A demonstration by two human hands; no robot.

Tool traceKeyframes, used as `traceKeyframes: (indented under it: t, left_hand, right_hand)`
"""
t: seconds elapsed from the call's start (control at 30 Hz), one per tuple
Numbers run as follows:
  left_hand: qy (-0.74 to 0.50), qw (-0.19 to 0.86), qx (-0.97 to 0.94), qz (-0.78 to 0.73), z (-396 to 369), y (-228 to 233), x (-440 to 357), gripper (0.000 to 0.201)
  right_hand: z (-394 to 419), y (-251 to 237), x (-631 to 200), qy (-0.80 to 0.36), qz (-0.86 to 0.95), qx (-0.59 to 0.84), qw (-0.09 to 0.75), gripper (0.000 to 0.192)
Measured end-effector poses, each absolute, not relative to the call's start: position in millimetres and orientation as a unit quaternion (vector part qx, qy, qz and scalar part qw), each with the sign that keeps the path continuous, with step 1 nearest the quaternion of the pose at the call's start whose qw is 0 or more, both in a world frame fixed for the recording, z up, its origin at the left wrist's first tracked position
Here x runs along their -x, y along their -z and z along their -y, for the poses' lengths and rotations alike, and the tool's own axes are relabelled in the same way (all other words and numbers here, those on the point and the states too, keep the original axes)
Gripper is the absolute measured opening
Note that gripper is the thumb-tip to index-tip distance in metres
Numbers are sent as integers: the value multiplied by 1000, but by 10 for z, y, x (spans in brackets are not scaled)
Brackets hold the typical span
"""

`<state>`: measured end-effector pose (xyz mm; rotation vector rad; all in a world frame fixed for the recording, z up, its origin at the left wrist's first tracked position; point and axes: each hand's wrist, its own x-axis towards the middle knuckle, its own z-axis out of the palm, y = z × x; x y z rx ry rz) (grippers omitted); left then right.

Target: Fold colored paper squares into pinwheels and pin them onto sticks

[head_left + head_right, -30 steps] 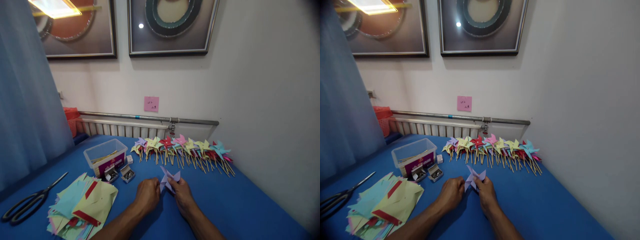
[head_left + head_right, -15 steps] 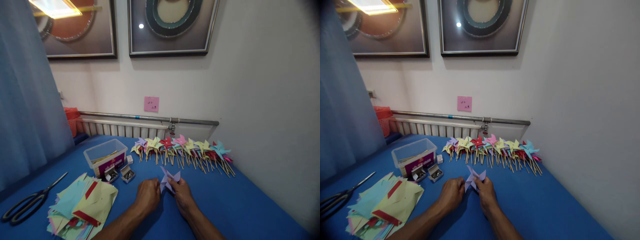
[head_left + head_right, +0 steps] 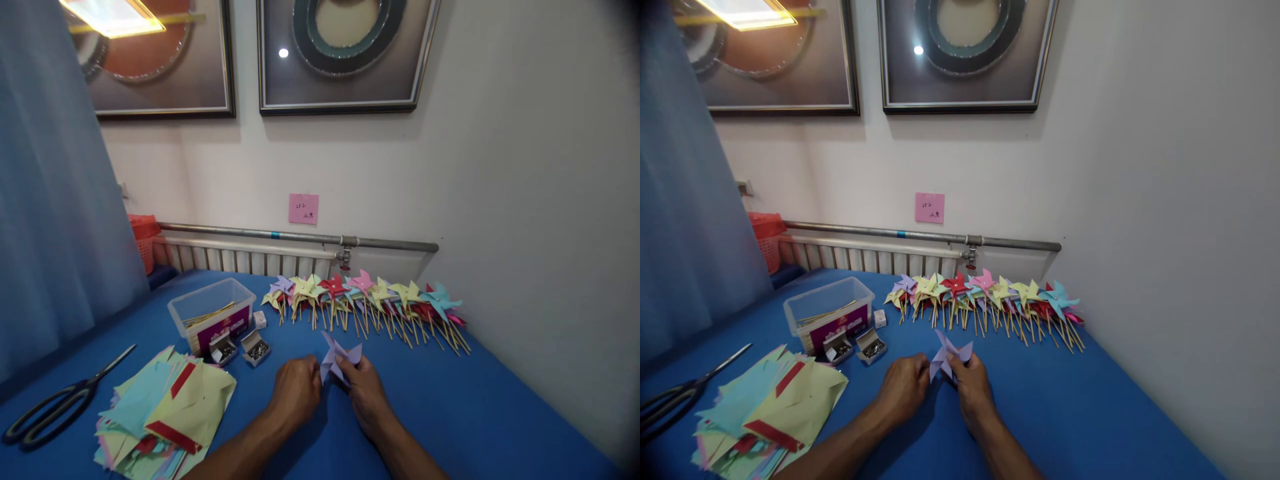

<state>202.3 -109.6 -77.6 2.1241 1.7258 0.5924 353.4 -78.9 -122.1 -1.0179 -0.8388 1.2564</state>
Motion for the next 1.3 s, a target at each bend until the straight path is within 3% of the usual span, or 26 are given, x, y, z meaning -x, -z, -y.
traceKeyframes:
  t: [0.83, 1.3]
  left_hand:
    - [-219, 161, -752, -600, 1089, 809, -2029, 23]
    - [-280, 193, -738, -582, 1072, 874, -2030, 21]
  right_hand:
    - [847, 1122, -3500, -565, 326, 433, 622, 36]
    - [844, 1111, -3490, -562, 333, 437, 618, 29]
